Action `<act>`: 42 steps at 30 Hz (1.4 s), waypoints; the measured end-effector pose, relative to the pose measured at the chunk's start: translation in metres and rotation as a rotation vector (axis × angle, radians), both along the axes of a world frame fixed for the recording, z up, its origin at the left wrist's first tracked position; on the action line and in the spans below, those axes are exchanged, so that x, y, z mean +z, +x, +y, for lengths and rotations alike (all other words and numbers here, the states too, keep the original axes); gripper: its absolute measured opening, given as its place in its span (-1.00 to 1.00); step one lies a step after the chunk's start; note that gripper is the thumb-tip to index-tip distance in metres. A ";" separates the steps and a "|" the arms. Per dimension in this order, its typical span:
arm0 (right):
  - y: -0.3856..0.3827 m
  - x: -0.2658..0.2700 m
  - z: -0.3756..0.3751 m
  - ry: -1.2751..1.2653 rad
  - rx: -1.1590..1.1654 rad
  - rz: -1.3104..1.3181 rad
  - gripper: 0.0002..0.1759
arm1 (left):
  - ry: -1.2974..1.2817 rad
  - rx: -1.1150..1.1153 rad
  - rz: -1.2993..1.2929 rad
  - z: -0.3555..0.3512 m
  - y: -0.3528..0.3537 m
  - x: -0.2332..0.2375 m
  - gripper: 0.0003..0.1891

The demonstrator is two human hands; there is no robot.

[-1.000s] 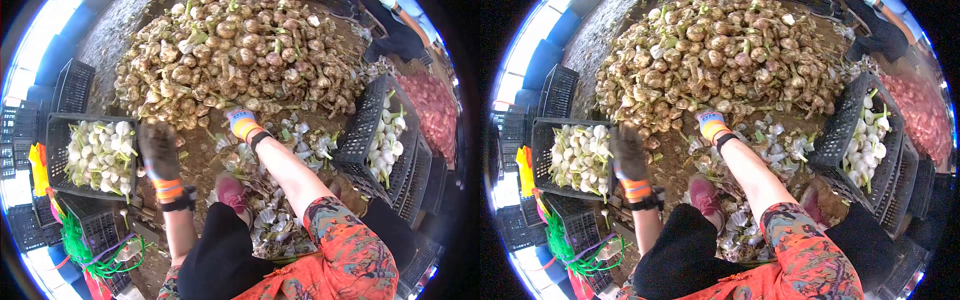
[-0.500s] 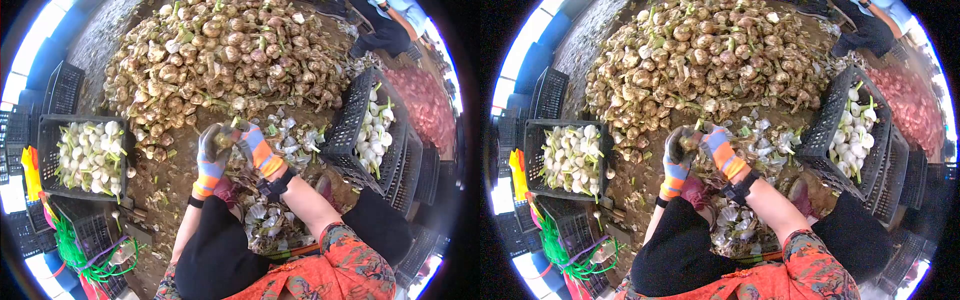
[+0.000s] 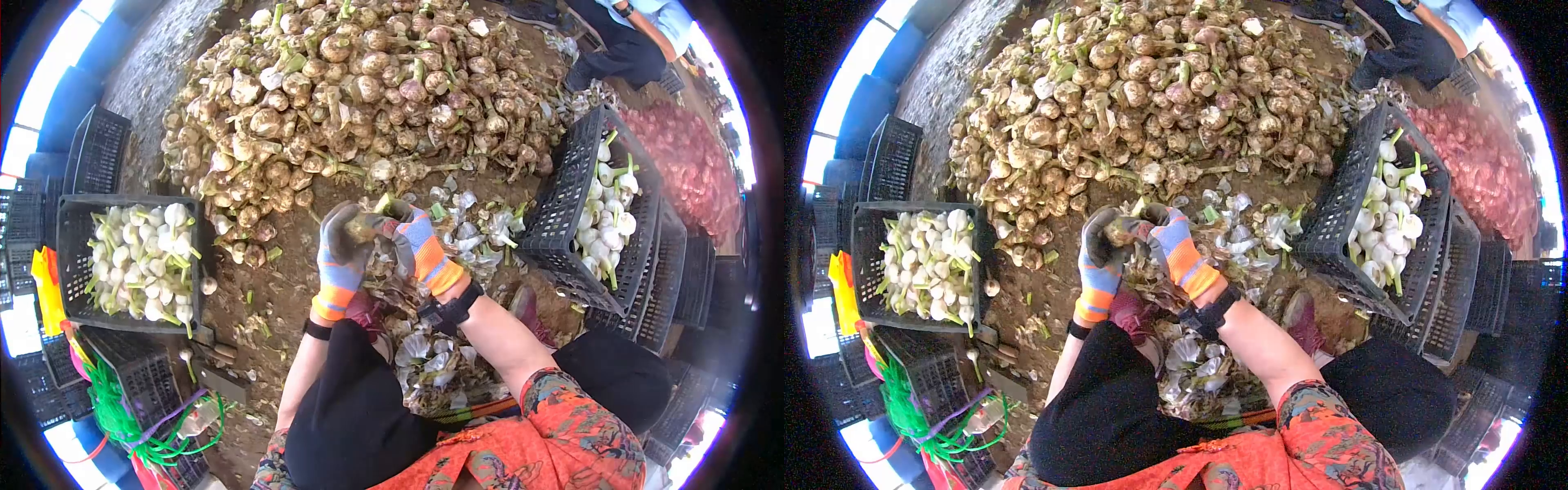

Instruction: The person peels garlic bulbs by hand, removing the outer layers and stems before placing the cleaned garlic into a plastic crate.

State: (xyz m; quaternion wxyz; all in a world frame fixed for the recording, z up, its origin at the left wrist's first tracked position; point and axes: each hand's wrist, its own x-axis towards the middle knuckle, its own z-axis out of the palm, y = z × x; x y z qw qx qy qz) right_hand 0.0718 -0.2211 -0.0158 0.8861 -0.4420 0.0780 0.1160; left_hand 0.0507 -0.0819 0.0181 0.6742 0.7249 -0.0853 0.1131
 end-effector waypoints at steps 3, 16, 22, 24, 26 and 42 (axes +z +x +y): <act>-0.004 -0.001 -0.004 0.029 0.033 -0.018 -0.51 | -0.126 -0.010 0.089 0.002 -0.003 -0.006 -0.36; -0.006 0.041 -0.015 -0.277 0.056 -0.025 -0.60 | -0.114 0.043 0.107 -0.003 -0.010 0.000 -0.34; -0.004 0.038 -0.018 -0.966 0.130 -0.485 -0.78 | -0.113 -0.051 0.110 0.001 -0.005 0.001 -0.44; -0.009 0.037 -0.011 -0.633 0.149 -0.336 -0.81 | -0.090 -0.047 0.299 0.006 -0.009 0.004 -0.44; -0.004 0.052 -0.017 -0.485 -0.008 0.018 -0.82 | -0.107 -0.156 0.299 0.009 -0.006 0.001 -0.43; 0.013 0.127 -0.015 -1.499 0.749 -0.759 -0.72 | -0.001 -0.273 0.273 0.001 -0.014 0.021 -0.08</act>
